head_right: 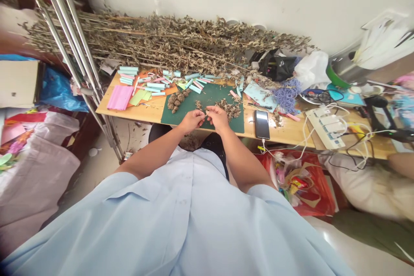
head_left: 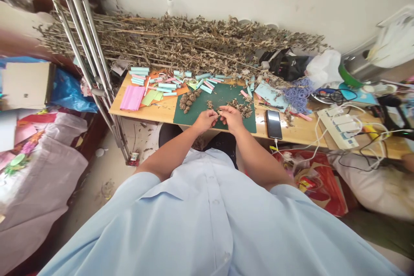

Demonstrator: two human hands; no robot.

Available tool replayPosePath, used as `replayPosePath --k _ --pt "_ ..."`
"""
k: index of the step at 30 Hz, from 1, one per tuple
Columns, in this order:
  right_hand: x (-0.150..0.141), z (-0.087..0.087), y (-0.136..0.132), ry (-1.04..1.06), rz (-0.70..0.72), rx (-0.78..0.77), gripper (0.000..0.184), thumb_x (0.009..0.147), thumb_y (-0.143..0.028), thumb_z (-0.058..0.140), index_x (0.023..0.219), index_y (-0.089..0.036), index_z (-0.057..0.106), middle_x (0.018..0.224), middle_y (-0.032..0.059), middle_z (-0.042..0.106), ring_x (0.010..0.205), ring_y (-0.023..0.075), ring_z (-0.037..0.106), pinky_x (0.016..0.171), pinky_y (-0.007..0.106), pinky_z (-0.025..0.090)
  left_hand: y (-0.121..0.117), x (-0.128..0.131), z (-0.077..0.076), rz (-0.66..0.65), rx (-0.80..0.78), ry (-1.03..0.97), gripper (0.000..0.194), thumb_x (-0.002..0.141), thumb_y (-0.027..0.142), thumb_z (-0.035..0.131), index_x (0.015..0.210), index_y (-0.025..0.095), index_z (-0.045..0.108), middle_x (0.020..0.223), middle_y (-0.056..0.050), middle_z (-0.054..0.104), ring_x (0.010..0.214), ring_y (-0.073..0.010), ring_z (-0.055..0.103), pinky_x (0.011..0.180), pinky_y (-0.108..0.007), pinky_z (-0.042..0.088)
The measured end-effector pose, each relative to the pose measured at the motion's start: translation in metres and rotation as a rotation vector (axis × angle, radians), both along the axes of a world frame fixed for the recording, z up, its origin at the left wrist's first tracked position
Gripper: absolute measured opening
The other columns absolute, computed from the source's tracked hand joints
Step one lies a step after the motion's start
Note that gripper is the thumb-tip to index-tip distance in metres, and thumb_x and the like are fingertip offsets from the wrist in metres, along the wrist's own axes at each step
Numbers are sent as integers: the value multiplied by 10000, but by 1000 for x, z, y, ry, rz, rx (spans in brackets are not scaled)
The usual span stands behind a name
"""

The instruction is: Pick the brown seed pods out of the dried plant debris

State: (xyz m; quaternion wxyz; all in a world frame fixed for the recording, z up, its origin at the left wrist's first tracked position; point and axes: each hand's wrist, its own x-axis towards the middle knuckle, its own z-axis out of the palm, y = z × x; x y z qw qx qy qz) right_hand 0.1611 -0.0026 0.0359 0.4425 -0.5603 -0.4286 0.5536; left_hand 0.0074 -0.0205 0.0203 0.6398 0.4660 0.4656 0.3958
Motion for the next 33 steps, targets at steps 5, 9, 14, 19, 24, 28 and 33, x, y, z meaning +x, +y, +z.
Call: replayPosePath --k 5,9,14,19,24,28,33 --pt "-4 -3 0 29 -42 -3 376 648 -348 766 989 -205 697 571 -53 574 507 115 515 415 222 349 0 1 1 14 2 20 133 868 248 632 775 166 586 539 39 542 445 -62 433 470 -191 299" --pt "-6 -4 3 43 -85 17 342 647 -321 780 956 -207 688 555 -56 557 495 113 506 407 219 349 0 2 -1 28 -1 17 130 874 246 623 777 168 589 527 40 540 434 -62 426 463 -194 286" --pt "-4 -6 12 23 -165 35 281 683 -327 759 925 -209 677 571 -51 566 500 114 527 406 216 375 0 4 0 60 -23 18 165 882 261 639 758 167 583 504 44 527 427 -59 427 458 -189 281" --pt "3 -10 19 -93 -148 88 250 707 -324 755 917 -201 694 627 -22 624 536 139 588 388 223 382 -2 5 3 122 -64 -46 213 878 313 689 762 161 596 519 41 532 418 -51 412 444 -188 268" --pt "4 -10 10 -145 -104 110 338 751 -433 754 982 -186 741 760 26 713 488 123 586 355 222 337 -2 4 5 141 -86 -97 239 867 344 720 778 153 608 533 34 539 434 -49 428 438 -180 265" --pt "-2 -6 -1 -12 -18 36 448 691 -454 818 1038 -188 720 847 37 737 505 110 590 356 210 322 0 3 0 154 -63 -87 222 869 343 709 791 153 626 550 29 552 439 -52 434 431 -177 279" --pt "-7 -7 -4 60 -32 66 492 618 -384 865 1036 -184 699 777 -4 705 560 106 582 399 197 351 1 5 -3 159 -50 -41 184 882 298 675 777 157 620 536 30 547 430 -57 431 428 -181 291"
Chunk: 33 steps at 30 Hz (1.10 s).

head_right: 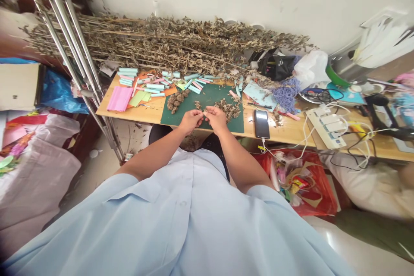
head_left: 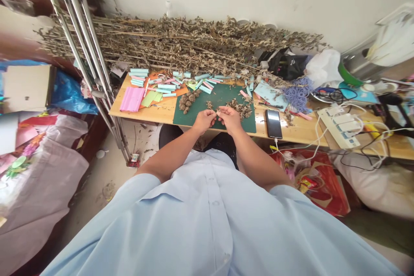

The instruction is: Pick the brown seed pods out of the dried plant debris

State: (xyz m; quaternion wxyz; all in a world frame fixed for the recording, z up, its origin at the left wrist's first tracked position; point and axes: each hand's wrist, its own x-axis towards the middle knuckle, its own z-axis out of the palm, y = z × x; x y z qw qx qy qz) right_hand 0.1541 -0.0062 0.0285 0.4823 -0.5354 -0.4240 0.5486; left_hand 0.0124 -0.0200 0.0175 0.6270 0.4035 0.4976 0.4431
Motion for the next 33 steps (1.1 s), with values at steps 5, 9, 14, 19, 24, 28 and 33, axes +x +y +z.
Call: replayPosePath --k 5,9,14,19,24,28,33 --pt "-3 -3 2 2 -10 19 462 627 -385 849 1010 -180 692 729 -15 665 581 117 587 415 207 368 0 1 0 -5 10 8 183 890 290 668 776 161 606 523 34 544 430 -56 431 432 -180 284" --pt "-2 -4 4 11 -42 6 422 633 -391 835 971 -181 697 682 -26 641 580 117 581 432 212 391 -1 1 2 -6 12 -8 171 895 262 642 767 162 591 532 32 540 429 -60 431 422 -183 278" --pt "4 -3 10 12 -97 15 378 648 -395 823 939 -184 707 621 -40 614 562 120 579 434 211 396 -1 1 6 -17 -1 1 175 899 257 639 763 157 592 529 27 539 423 -59 430 419 -181 275" --pt "8 -2 14 -108 -119 28 314 709 -393 781 930 -176 731 637 -14 645 561 132 598 419 214 380 -1 1 5 -17 -13 -20 190 896 278 658 764 158 594 529 29 537 416 -54 426 419 -178 265" --pt "6 4 8 -112 -69 -4 353 723 -423 768 980 -183 737 760 20 711 517 117 580 369 212 320 -1 0 5 -18 -4 -24 219 888 319 682 765 159 598 546 29 549 431 -52 439 427 -176 275" --pt "2 10 3 -36 22 -67 425 653 -405 828 1000 -189 714 728 1 685 519 108 561 364 197 294 -2 -1 8 -41 12 16 236 902 326 658 746 159 601 525 35 529 426 -52 418 428 -181 278" --pt "-1 9 5 -8 -38 -57 396 631 -354 830 968 -186 708 629 -28 625 527 108 538 381 193 310 -2 0 10 -27 -1 12 178 894 264 647 763 158 589 578 32 553 448 -49 452 439 -178 289"
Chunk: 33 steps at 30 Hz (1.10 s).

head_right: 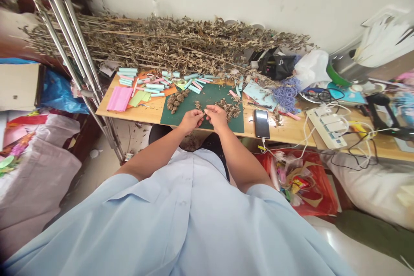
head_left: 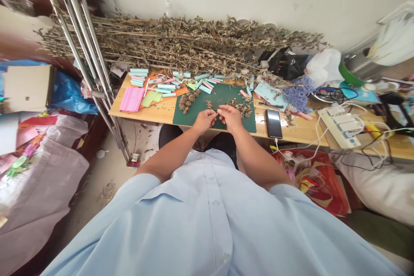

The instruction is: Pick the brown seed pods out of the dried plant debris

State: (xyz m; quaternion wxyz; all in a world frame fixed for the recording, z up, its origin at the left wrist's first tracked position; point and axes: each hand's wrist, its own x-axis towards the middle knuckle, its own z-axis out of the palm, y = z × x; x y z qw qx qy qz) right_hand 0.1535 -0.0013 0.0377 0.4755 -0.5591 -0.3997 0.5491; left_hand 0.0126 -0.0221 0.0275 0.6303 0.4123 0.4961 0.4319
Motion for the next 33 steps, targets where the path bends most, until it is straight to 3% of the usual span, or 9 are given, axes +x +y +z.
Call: replayPosePath --k 9,14,17,22,30,33 --pt "5 -6 8 -13 -128 29 330 661 -340 808 925 -179 692 727 7 697 566 112 596 405 189 354 1 0 -3 -10 -13 -3 194 891 270 655 749 162 579 552 38 542 439 -51 455 434 -184 279" --pt "7 -5 7 -88 -72 7 361 742 -491 773 919 -186 697 922 61 749 556 120 637 369 198 347 1 0 -3 -4 -16 -13 224 885 321 685 757 163 591 543 38 544 431 -50 446 438 -183 290" --pt "6 -3 3 -100 -17 -13 389 724 -513 789 914 -184 704 828 44 733 488 112 590 339 204 295 1 0 -5 -4 0 -23 220 882 327 690 765 163 601 557 36 553 433 -49 441 432 -183 284" --pt "5 -4 1 10 17 -5 444 633 -364 844 1013 -184 702 607 -39 622 490 104 538 364 191 297 2 0 -5 -12 -4 2 192 875 287 688 760 159 602 570 30 563 434 -50 449 425 -184 276" --pt "5 -5 0 10 2 13 465 627 -380 821 1034 -188 701 696 -25 652 544 108 544 402 206 308 1 -1 0 2 -62 -86 167 918 304 638 854 155 600 724 -11 646 483 -60 547 416 -174 300" --pt "1 -5 -4 -22 4 4 469 635 -402 809 1040 -193 700 723 -15 666 552 110 539 421 215 314 0 -2 -1 -7 -35 -142 204 890 328 690 945 145 619 796 -43 692 560 -90 627 432 -176 342"
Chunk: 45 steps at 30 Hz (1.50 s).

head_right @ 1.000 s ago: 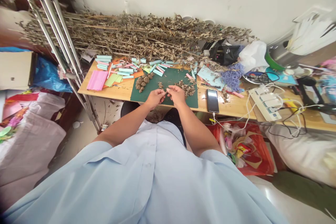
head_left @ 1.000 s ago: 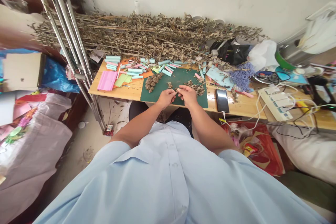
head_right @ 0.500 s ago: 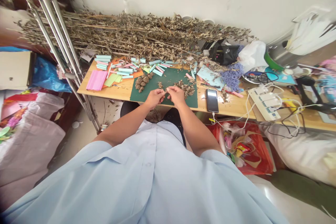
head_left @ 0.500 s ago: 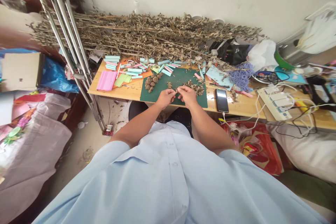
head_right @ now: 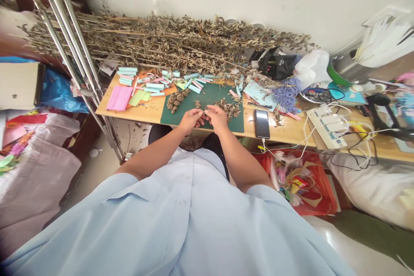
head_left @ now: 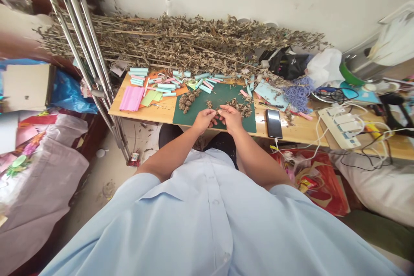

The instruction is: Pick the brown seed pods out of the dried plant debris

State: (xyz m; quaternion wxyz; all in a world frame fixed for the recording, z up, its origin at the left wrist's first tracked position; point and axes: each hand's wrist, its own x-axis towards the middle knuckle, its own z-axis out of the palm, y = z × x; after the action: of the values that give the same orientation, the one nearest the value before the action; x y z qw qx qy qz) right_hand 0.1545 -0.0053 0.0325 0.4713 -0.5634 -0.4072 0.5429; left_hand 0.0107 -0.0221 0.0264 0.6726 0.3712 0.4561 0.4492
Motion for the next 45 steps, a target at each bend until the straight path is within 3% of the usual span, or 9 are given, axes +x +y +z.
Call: replayPosePath --k 4,9,17,30,45 --pt "-6 -1 -4 -15 -1 19 460 632 -401 798 1028 -188 700 727 -6 677 548 114 536 451 233 365 -2 0 -3 29 78 -35 291 795 305 793 967 132 634 780 -53 709 648 -131 674 480 -190 416" --pt "-8 -4 -5 -67 -16 53 456 640 -426 781 1022 -190 706 752 3 683 571 124 551 481 244 410 -2 1 -5 108 66 -18 253 774 291 802 902 143 641 691 -4 667 591 -99 625 495 -190 430" --pt "-8 1 -9 -6 -29 -14 445 631 -337 761 1043 -184 695 741 -10 662 598 130 570 448 224 375 0 0 -10 62 103 -32 216 770 271 779 812 145 609 648 -3 644 550 -93 600 479 -196 425" --pt "-17 -3 -10 30 -45 7 403 700 -344 718 1066 -212 614 788 -14 646 644 133 596 535 248 476 1 -4 -9 5 98 -74 223 811 294 749 812 153 576 619 12 618 495 -73 538 478 -200 406" --pt "-1 -6 -4 86 -172 -3 433 686 -344 723 1084 -213 614 765 -28 648 636 131 606 510 230 474 -1 -3 -3 88 55 -145 234 777 271 763 809 161 559 615 22 595 510 -92 558 495 -222 457"
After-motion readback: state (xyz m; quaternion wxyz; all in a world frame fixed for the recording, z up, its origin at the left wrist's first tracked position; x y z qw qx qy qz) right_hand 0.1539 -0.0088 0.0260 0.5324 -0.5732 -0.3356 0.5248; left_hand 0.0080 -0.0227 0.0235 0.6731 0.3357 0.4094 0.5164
